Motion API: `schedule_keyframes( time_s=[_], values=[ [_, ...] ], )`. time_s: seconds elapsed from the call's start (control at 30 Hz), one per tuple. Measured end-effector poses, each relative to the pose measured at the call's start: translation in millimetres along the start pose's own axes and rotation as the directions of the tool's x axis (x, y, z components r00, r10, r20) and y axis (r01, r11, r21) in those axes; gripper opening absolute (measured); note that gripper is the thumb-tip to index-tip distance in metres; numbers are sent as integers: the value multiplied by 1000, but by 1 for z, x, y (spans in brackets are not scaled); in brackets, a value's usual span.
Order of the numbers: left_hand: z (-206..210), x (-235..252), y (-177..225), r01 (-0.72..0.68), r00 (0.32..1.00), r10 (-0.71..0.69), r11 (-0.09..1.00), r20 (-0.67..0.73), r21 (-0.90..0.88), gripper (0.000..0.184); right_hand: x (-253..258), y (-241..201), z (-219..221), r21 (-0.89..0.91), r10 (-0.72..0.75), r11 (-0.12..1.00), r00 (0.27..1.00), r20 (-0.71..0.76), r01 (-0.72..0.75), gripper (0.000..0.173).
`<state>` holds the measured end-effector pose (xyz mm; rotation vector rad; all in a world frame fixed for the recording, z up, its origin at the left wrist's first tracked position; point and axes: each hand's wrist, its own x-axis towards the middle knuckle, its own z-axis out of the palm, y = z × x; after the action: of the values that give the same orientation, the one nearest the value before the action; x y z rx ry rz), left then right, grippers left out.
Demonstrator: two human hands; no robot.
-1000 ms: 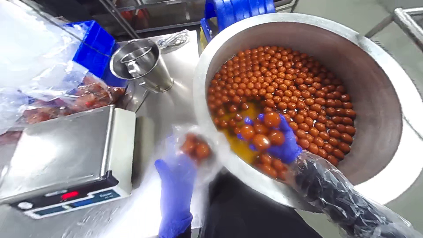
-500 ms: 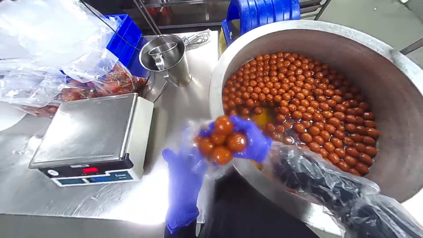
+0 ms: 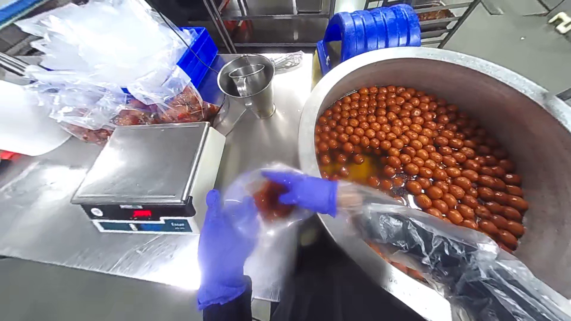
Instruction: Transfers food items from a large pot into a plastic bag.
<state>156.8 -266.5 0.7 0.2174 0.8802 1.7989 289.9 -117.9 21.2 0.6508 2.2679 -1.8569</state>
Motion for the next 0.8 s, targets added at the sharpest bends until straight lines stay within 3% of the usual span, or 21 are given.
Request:
schedule_keyframes(
  time_s=[0.1,0.23,0.33,0.43,0.53,0.6,0.63,0.7,0.73,0.77,0.8],
  values=[
    [-8,-2,3,-65,997,65,998,-34,12,62,-2,-16,5,-206,9,978,1000,-13,-12,57],
    [-14,-5,-2,-61,998,62,998,32,-27,55,8,-15,14,-118,-90,990,992,-93,79,42],
    [-8,-7,-10,-13,999,16,999,51,-43,52,3,-15,12,-129,-84,989,992,-94,72,38],
    [-2,-6,-20,11,993,0,996,120,-88,44,-17,-8,-1,226,-48,971,989,-141,80,26],
    [8,-4,-29,16,989,-8,998,149,-55,42,-45,9,-23,640,-39,758,988,-151,128,26],
    [-4,0,-35,15,977,-13,1000,211,-6,41,-68,33,-39,771,-79,597,973,-216,220,32],
    [-24,7,-38,37,949,-30,999,313,-16,44,-81,50,-47,790,-123,542,957,-263,287,34],
    [-33,14,-40,48,927,-38,999,373,-19,47,-107,103,-67,775,-291,465,901,-322,428,40],
    [-19,10,-41,33,944,-25,999,330,-19,44,-120,122,-72,735,-296,493,884,-361,465,41],
    [-6,6,-40,16,959,-11,1000,284,-15,42,-132,126,-71,686,-174,573,884,-433,448,38],
    [3,3,-40,-8,969,7,1000,245,3,41,-138,123,-67,617,23,708,863,-505,343,32]
  ],
)
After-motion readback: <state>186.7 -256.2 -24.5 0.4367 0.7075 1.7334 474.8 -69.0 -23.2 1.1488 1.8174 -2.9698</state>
